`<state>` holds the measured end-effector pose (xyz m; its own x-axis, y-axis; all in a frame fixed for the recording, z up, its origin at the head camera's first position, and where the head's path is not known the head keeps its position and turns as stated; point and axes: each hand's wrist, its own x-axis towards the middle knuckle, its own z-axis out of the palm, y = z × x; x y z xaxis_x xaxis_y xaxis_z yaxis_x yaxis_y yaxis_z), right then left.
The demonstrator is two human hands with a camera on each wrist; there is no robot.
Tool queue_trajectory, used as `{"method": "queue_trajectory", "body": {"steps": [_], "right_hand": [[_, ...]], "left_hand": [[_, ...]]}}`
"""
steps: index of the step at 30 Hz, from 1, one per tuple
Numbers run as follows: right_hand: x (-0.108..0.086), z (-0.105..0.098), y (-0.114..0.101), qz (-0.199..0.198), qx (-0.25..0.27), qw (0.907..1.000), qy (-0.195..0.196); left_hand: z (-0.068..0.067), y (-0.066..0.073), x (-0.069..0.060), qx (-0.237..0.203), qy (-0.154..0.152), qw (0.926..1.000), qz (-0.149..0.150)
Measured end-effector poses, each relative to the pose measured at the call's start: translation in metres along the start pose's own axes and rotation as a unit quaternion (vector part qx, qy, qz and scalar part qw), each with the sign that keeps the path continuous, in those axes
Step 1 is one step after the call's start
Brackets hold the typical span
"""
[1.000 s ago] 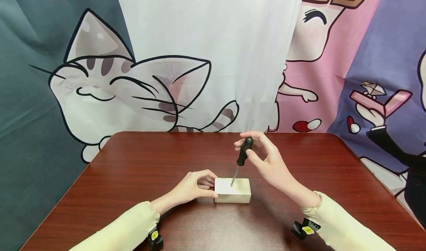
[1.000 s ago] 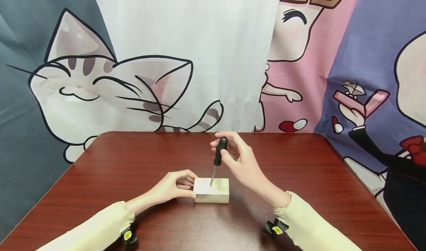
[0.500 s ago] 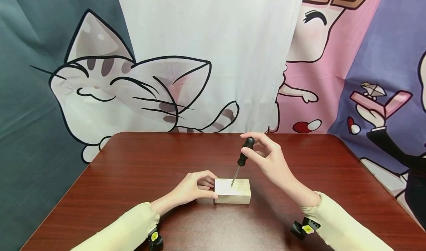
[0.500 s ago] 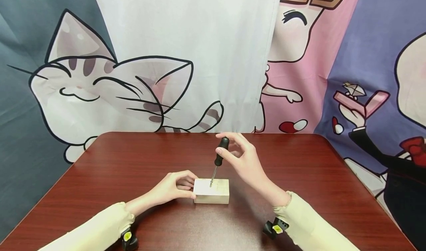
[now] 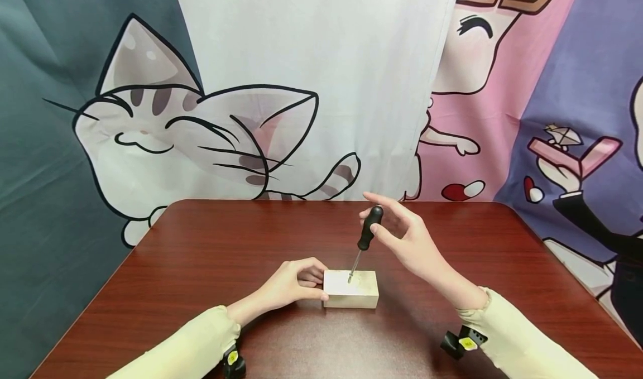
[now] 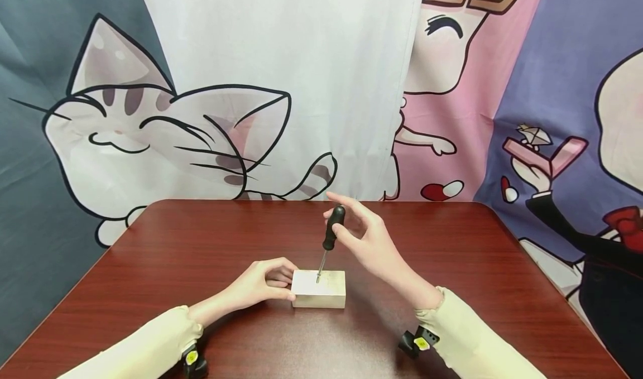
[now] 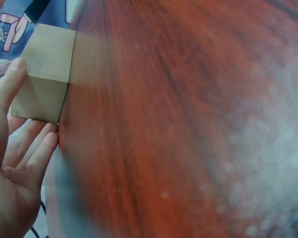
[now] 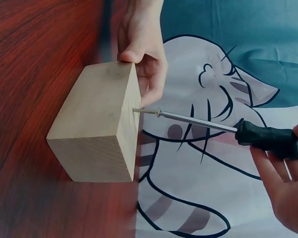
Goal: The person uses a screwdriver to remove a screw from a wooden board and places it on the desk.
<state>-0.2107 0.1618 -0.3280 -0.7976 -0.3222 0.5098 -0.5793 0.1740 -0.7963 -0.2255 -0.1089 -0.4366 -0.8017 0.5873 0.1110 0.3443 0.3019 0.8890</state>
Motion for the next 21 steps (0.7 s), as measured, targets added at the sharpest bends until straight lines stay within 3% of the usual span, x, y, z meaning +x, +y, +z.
{"method": "queue_trajectory", "body": {"steps": [5,12,21], "right_hand": [[-0.0004,0.0033,0.0016,-0.023,0.008,0.9997,-0.004],[-0.0027,0.0084,0.0058,0.019,0.000,0.9989,0.044],[-0.0015,0.0045,0.0030,0.027,0.019,0.9991,0.027]], "left_hand": [[-0.0003,-0.0011,-0.0004,0.000,0.001,1.0000,-0.001],[0.0000,-0.0016,-0.0008,-0.002,0.001,1.0000,-0.002],[0.0000,-0.0016,-0.0008,0.004,0.003,1.0000,0.000]]}}
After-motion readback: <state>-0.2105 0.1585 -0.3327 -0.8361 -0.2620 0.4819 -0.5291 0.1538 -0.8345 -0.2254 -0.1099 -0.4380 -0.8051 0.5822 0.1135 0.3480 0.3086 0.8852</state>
